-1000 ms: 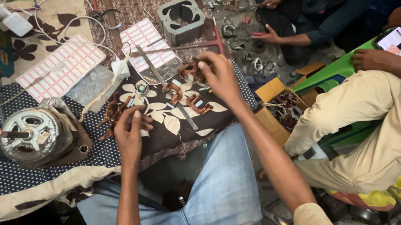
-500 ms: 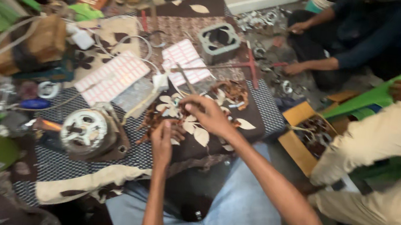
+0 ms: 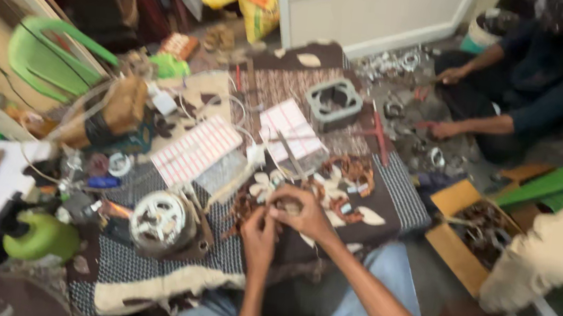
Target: The person sits at a cluttered workbench and shapes small copper wire and strip components by hand, bending and folding each piece and setting it with a growing pile of finished copper parts. Other workers handle similar motor parts on the floor nearby.
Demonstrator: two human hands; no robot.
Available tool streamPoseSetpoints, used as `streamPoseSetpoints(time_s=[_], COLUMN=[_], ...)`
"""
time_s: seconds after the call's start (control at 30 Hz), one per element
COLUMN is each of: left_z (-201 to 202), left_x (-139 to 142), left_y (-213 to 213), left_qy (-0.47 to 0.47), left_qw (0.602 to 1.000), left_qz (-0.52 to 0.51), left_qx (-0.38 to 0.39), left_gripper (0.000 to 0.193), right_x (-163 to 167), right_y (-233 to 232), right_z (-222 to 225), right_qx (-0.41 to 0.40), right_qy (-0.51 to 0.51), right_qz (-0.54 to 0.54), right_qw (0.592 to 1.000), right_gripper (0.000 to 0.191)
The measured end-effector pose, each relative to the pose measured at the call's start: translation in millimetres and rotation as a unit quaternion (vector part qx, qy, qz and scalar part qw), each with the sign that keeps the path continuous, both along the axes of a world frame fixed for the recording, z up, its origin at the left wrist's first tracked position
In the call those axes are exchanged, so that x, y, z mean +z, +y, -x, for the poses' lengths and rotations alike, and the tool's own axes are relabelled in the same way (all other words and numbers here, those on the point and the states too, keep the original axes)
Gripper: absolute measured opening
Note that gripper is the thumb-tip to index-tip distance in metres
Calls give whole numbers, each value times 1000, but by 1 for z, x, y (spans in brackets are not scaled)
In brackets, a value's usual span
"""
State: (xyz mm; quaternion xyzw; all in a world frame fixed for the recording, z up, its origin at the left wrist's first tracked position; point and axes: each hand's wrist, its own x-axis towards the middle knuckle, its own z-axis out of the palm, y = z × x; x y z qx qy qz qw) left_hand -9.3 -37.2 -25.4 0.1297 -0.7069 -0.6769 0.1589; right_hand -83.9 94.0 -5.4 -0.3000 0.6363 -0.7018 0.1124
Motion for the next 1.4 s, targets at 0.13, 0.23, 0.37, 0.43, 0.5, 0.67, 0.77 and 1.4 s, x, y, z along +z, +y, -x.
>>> streamPoseSetpoints(time_s=[0.13, 0.23, 0.37, 0.43, 0.5, 0.67, 0.77, 1.4], left_z=[3, 6, 10, 12, 13, 15, 14, 11], left_x=[0, -4, -13, -16, -15, -8, -1, 8], left_y=[6, 7, 6, 6, 5, 4, 5, 3], left_qy=[81, 57, 26, 7, 11, 11, 10, 74], left_qw=[982, 985, 995, 998, 998, 999, 999, 996], left_qz=[163, 151, 78, 35, 5, -10, 22, 57], left_qx=[54, 65, 59, 56, 62, 43, 37, -3], left_gripper=[28, 29, 32, 33, 32, 34, 28, 9], right_x=[-3, -3, -2, -1, 0, 6, 6, -21], right_y=[-6, -8, -11, -11, -11, -10, -11, -11], right_z=[2, 0, -1, -2, -4, -5, -4, 7], right_qx=[-68, -144, -116, -102, -106, -100, -88, -80], right_qy=[42, 173, 107, 71, 107, 71, 37, -6], right_qz=[-73, -117, -113, -114, -102, -117, -111, -104], right_qw=[994, 967, 981, 986, 983, 985, 989, 991], right_gripper=[17, 20, 27, 29, 29, 31, 33, 49])
